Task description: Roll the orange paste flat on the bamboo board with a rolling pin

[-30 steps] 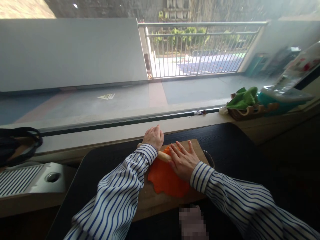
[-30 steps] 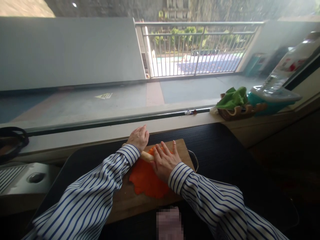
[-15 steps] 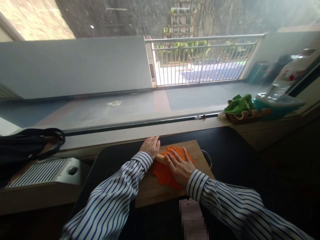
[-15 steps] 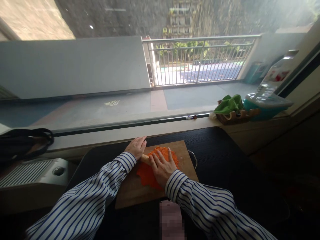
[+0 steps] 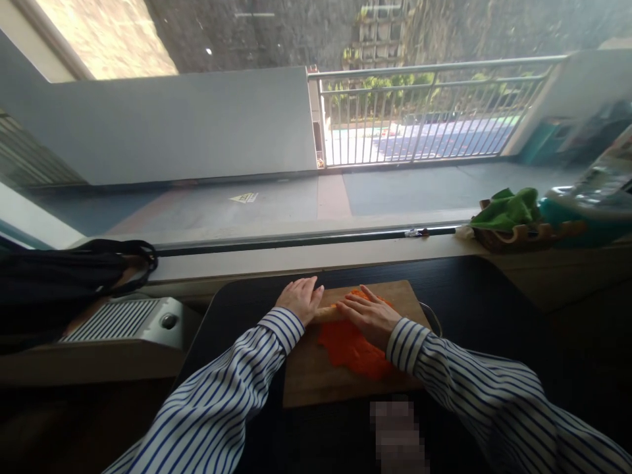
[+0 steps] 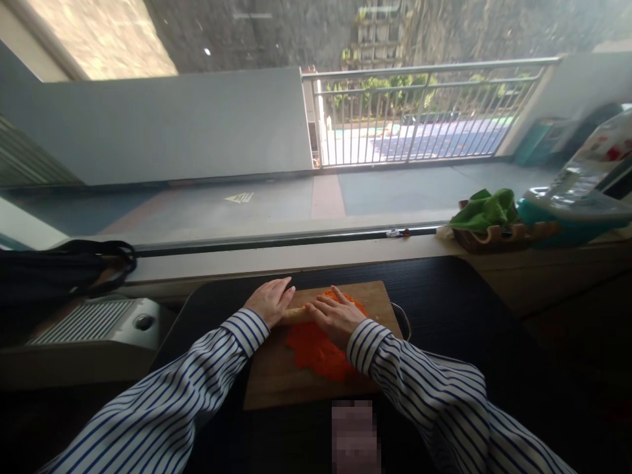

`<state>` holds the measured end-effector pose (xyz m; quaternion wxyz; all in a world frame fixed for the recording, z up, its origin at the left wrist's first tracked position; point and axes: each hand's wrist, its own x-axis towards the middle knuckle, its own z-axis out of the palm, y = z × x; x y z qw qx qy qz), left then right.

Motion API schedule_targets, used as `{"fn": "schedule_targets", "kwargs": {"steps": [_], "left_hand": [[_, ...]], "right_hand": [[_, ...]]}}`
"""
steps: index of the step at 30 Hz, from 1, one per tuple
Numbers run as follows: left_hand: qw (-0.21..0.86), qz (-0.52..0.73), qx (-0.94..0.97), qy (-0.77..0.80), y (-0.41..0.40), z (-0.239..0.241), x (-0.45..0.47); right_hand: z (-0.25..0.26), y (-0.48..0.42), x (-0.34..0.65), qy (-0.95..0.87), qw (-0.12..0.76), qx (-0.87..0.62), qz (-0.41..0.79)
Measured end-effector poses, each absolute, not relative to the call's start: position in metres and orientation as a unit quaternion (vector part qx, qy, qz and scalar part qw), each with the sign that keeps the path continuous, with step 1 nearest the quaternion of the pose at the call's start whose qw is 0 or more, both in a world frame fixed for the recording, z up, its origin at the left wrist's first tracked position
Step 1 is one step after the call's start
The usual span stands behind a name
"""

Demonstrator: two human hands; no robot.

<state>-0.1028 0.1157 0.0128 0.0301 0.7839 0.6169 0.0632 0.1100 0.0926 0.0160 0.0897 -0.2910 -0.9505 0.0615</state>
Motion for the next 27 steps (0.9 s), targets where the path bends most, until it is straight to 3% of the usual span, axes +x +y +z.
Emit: {"fn": "schedule_targets", "kwargs": {"steps": [9, 17, 21, 27], "left_hand": [[0.036, 0.055, 0.774, 0.63, 0.108, 0.015, -0.093], [0.004, 0.05, 0.769, 0.637, 0.105, 0.012, -0.084], [0.001, 0.057, 0.75, 0.659, 0.103, 0.008, -0.083], [0.011, 0.087, 0.73, 0.678, 0.119, 0.003, -0.08]], "right_hand": [[0.021, 0.097, 0.13, -0.931, 0.106, -0.333, 0.103], [0.028, 0.113, 0.066, -0.827, 0.125, -0.54, 0.089], [0.023, 0.119, 0.047, -0.828, 0.078, -0.545, 0.109], [0.023, 0.136, 0.047, -0.834, 0.079, -0.538, 0.095]]}}
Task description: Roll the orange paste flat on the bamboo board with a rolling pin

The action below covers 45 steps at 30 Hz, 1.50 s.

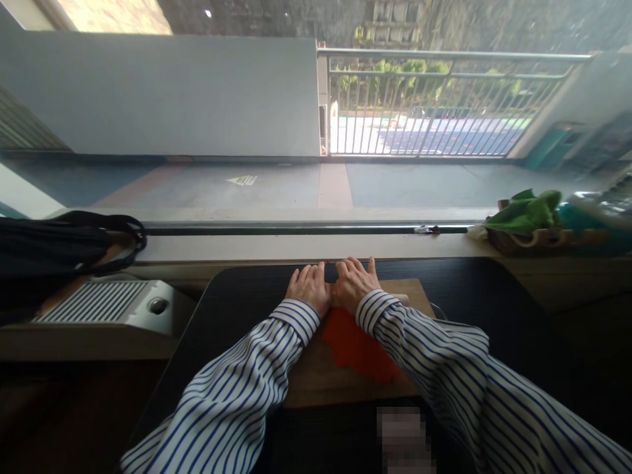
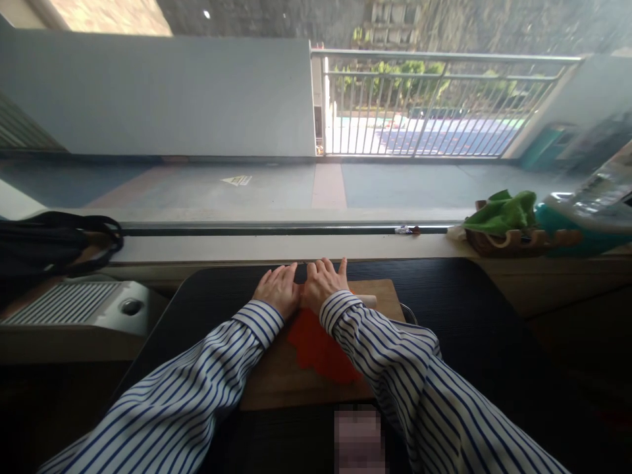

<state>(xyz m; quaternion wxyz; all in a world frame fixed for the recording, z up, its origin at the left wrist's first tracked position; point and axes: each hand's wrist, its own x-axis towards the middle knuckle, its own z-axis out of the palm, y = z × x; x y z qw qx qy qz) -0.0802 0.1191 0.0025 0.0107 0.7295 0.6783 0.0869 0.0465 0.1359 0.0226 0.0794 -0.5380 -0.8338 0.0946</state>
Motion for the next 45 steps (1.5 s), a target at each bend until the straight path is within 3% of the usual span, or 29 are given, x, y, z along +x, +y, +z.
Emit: {"fn": "schedule_targets", "kwargs": {"steps": [6, 16, 27, 37, 45], "left_hand": [[0.043, 0.074, 0.73, 0.678, 0.129, 0.005, -0.08], [0.027, 0.054, 0.732, 0.679, 0.096, 0.006, -0.079], [0.059, 0.084, 0.72, 0.686, 0.133, 0.005, -0.078], [0.037, 0.08, 0.735, 0.672, 0.093, 0.003, -0.079], [0.054, 0.089, 0.722, 0.684, 0.127, 0.0, -0.078]], "right_hand": [[0.024, 0.144, 0.044, -0.824, 0.037, -0.555, 0.108], [0.017, 0.112, 0.049, -0.832, 0.04, -0.539, 0.126], [0.022, 0.151, 0.044, -0.811, 0.028, -0.571, 0.128], [0.017, 0.112, 0.051, -0.833, 0.016, -0.539, 0.121], [0.016, 0.148, 0.046, -0.813, 0.019, -0.567, 0.132]]}}
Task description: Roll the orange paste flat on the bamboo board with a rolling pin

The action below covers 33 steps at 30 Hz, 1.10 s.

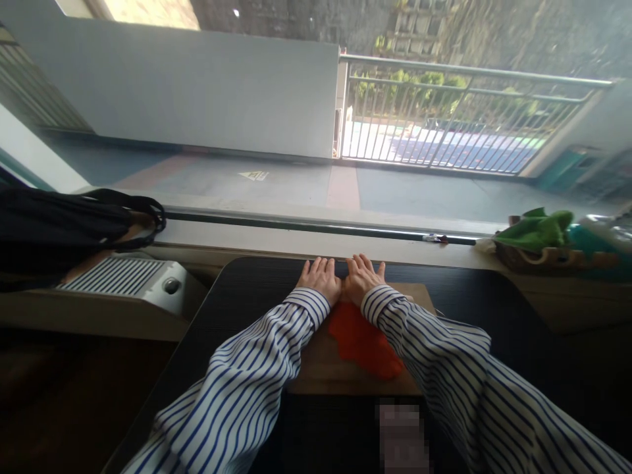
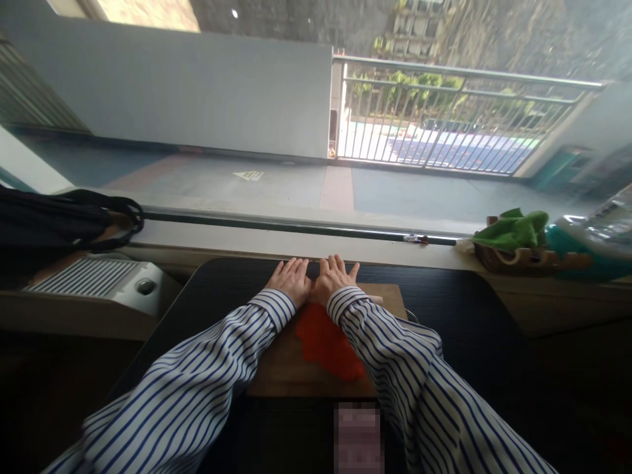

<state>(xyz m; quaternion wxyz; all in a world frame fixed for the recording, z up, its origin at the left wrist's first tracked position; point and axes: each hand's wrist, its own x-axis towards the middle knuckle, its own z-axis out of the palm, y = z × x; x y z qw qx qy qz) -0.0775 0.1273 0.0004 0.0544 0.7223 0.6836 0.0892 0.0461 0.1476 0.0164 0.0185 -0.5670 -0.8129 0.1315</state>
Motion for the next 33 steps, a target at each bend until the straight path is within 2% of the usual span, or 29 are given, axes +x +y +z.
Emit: {"fn": "schedule_targets", "kwargs": {"steps": [9, 17, 26, 33], "left_hand": [[0.066, 0.066, 0.714, 0.694, 0.125, 0.001, -0.079], [0.025, 0.085, 0.724, 0.684, 0.104, 0.002, -0.079], [0.042, 0.101, 0.705, 0.701, 0.135, 0.002, -0.08], [0.039, 0.075, 0.706, 0.703, 0.121, 0.004, -0.079]], "right_hand": [[0.018, 0.141, 0.054, -0.8, 0.046, -0.583, 0.132], [0.013, 0.13, 0.098, -0.773, 0.039, -0.62, 0.128], [0.015, 0.165, 0.09, -0.78, 0.071, -0.616, 0.087], [0.015, 0.147, 0.091, -0.789, 0.047, -0.608, 0.079]]}}
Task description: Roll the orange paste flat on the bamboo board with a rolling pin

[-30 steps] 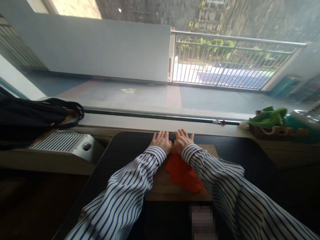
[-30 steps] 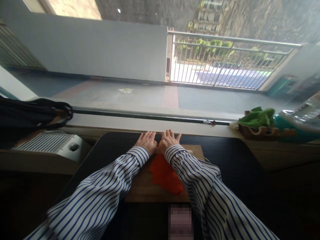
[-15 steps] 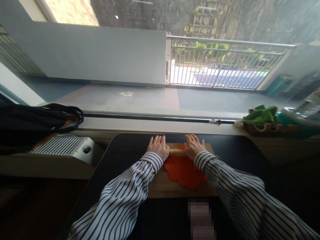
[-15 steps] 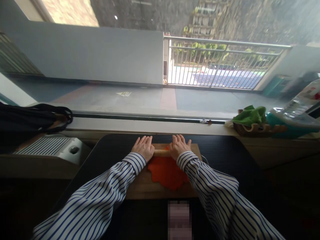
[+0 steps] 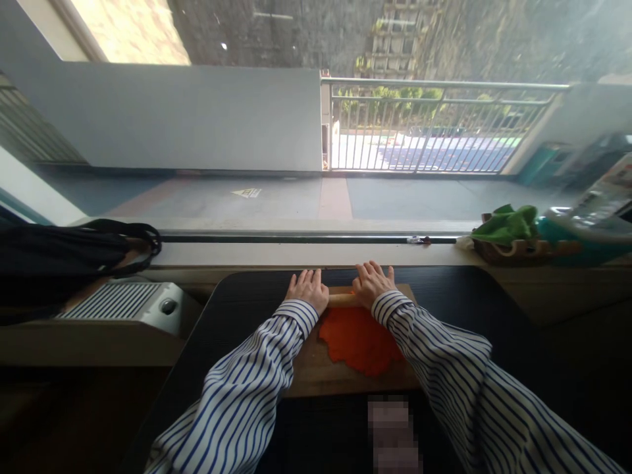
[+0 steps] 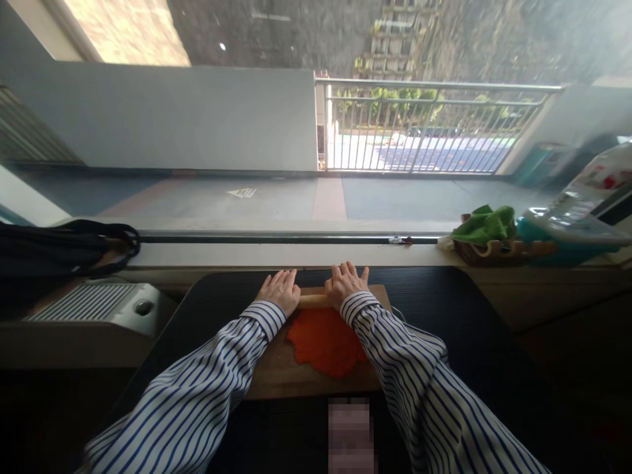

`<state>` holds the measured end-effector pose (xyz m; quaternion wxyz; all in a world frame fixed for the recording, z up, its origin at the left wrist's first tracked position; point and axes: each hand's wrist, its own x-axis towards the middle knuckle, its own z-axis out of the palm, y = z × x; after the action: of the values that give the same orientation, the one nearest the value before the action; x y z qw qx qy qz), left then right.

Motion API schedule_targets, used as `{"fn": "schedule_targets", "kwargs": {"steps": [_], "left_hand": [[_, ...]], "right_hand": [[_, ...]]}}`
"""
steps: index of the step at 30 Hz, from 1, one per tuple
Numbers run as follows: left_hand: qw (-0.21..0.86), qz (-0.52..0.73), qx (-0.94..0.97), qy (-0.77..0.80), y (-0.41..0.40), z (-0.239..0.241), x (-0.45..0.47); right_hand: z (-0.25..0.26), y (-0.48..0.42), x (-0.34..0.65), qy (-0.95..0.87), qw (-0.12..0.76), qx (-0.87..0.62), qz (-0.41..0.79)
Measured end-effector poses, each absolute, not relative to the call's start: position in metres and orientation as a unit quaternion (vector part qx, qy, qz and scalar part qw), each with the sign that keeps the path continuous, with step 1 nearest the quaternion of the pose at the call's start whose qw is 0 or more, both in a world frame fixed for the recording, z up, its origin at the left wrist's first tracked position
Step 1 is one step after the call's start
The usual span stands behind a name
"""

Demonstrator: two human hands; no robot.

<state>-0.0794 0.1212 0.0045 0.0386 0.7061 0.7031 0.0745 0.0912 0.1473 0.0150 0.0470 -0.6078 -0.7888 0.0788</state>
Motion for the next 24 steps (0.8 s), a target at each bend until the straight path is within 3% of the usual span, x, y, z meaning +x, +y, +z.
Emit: {"fn": "schedule_targets", "kwargs": {"steps": [7, 15, 24], "left_hand": [[0.004, 0.073, 0.714, 0.697, 0.086, 0.005, -0.076], [-0.035, 0.09, 0.722, 0.685, 0.082, 0.0, -0.078], [0.02, 0.078, 0.702, 0.707, 0.122, 0.002, -0.08]], "right_hand": [[0.015, 0.113, 0.096, -0.798, 0.005, -0.597, 0.085], [0.011, 0.108, 0.097, -0.807, 0.023, -0.588, 0.054], [0.011, 0.152, 0.091, -0.795, 0.004, -0.599, 0.096]]}}
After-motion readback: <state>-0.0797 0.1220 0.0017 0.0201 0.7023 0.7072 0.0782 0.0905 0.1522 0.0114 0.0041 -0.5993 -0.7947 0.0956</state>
